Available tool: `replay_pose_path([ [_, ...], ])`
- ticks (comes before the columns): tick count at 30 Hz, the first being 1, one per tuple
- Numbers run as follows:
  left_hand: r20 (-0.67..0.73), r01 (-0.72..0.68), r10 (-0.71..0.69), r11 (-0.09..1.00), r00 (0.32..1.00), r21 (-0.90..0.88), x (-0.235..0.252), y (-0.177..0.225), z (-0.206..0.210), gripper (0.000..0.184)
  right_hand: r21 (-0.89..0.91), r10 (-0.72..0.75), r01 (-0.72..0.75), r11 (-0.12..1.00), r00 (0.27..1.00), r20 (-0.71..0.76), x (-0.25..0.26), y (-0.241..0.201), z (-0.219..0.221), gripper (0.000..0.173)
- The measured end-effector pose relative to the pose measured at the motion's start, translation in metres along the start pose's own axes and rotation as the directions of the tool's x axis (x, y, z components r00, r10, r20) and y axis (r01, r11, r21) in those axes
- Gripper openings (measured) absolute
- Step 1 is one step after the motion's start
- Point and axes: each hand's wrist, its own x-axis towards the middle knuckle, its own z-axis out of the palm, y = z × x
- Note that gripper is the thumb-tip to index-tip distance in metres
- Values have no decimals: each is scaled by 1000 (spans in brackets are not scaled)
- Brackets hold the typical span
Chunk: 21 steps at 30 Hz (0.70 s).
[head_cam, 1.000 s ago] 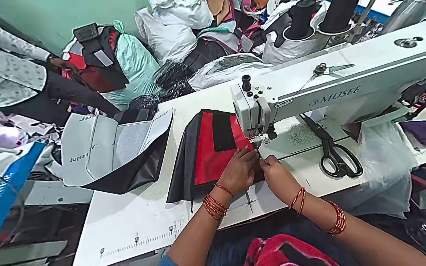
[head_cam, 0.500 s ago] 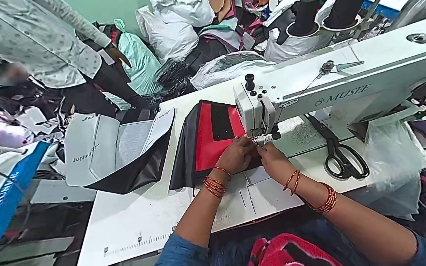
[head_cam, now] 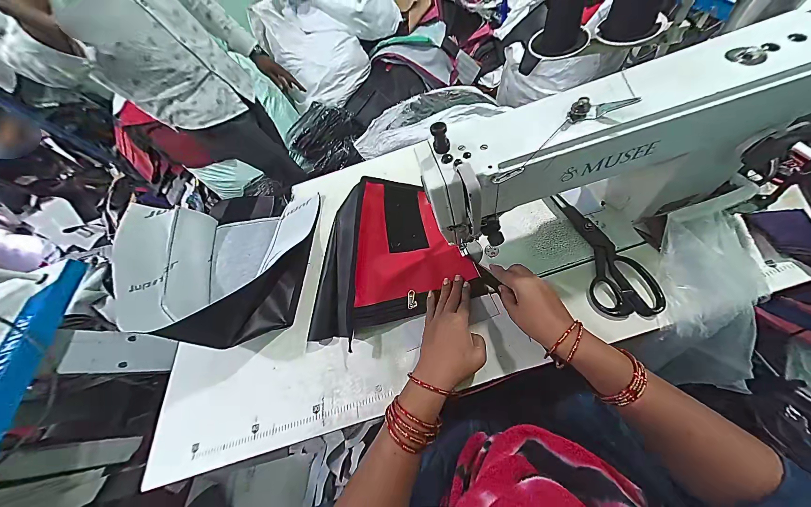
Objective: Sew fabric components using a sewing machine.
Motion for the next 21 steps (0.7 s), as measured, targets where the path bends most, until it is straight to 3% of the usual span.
replay_pose_path([
  [3,62,43,-44,999,997,24,-1,3,-7,78,1,61,-61,998,997,45,-3,1,-3,41],
  [5,-135,-9,7,1000,991,-17,-6,-2,4,68,-42,14,-16,999,999,-40,-8,4,0,38],
  [6,-255,-34,27,999,967,-24,-9,-6,11,62,-55,-76,69,996,988,-133,-9,9,5,33],
  [7,-349,-46,37,999,936,-16,-11,-9,17,57,-76,-201,188,979,950,-240,-9,15,12,26],
  [9,-456,-38,26,999,890,-18,-15,-14,24,46,-154,-454,429,890,803,-387,-2,26,24,16],
  [11,-527,-26,33,999,849,21,-19,-16,30,31,-216,-591,553,805,718,-367,5,29,28,15],
  [15,-511,-42,99,992,854,122,-23,-19,34,32,-320,-700,625,712,667,-255,18,29,28,13],
  [18,-373,-98,149,983,916,152,-26,-21,22,39,-394,-713,621,678,685,-147,22,26,27,13],
  [21,-260,-143,194,969,946,201,-27,-22,12,40,-489,-776,642,591,617,-128,28,28,28,13],
])
